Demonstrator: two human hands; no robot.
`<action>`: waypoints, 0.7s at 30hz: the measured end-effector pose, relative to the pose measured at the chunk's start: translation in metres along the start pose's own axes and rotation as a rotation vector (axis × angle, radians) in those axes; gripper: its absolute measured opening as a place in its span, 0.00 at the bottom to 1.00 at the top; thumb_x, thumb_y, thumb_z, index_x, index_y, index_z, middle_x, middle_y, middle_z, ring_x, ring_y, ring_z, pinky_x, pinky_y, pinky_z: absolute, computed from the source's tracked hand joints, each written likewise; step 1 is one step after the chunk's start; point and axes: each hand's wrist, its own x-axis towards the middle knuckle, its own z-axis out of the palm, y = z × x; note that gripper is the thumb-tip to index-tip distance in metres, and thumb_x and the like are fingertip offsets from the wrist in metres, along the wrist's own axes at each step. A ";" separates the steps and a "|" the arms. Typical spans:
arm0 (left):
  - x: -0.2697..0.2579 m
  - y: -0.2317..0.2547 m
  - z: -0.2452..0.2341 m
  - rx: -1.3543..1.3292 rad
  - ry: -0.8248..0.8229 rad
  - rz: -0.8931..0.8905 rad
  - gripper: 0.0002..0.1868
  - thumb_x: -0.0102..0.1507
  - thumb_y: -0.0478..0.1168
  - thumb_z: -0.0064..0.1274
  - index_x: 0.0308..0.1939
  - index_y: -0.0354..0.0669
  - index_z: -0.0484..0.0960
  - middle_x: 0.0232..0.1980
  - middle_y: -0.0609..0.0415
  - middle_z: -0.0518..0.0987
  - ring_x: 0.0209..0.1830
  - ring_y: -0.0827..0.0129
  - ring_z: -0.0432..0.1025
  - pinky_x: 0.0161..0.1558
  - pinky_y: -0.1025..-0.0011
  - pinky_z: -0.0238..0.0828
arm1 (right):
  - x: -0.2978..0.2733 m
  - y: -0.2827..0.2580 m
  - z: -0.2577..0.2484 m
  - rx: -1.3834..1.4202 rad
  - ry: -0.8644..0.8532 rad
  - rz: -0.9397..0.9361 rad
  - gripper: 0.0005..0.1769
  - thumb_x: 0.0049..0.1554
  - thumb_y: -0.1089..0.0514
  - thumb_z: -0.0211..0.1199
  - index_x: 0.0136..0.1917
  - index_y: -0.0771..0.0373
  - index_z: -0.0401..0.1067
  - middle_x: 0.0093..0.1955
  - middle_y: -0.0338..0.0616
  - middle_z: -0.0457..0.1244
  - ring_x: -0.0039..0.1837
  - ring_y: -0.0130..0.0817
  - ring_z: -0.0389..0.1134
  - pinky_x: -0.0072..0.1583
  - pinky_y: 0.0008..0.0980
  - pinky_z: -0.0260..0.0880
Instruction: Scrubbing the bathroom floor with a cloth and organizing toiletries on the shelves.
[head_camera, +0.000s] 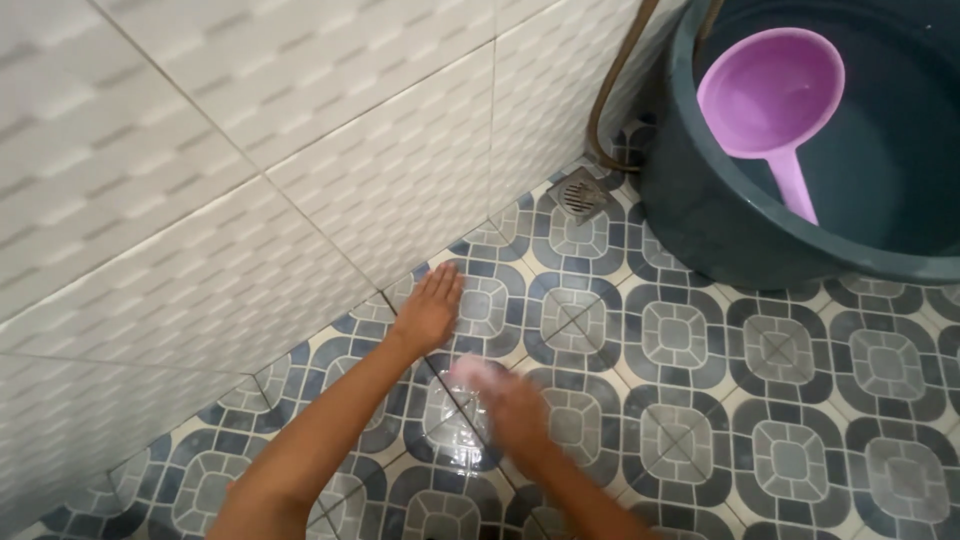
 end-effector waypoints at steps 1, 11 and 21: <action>0.004 0.002 0.001 -0.003 0.000 -0.004 0.37 0.62 0.40 0.45 0.73 0.27 0.59 0.78 0.31 0.56 0.81 0.45 0.49 0.78 0.53 0.41 | -0.009 0.067 0.038 -0.001 -0.004 -0.002 0.27 0.54 0.60 0.57 0.67 0.59 0.70 0.59 0.60 0.65 0.54 0.48 0.69 0.53 0.47 0.69; 0.010 0.019 -0.015 -0.066 -0.057 0.070 0.39 0.60 0.42 0.47 0.73 0.26 0.58 0.78 0.31 0.55 0.80 0.44 0.49 0.76 0.52 0.40 | 0.020 0.060 -0.093 -0.321 0.188 -0.030 0.22 0.56 0.59 0.53 0.63 0.61 0.75 0.57 0.55 0.67 0.53 0.46 0.67 0.53 0.45 0.66; 0.032 0.029 -0.022 0.035 0.026 0.100 0.33 0.64 0.38 0.40 0.73 0.26 0.61 0.78 0.33 0.59 0.80 0.48 0.51 0.78 0.55 0.43 | -0.013 0.109 0.024 -0.255 0.245 -0.053 0.24 0.47 0.60 0.59 0.59 0.61 0.74 0.61 0.49 0.68 0.61 0.46 0.70 0.62 0.47 0.66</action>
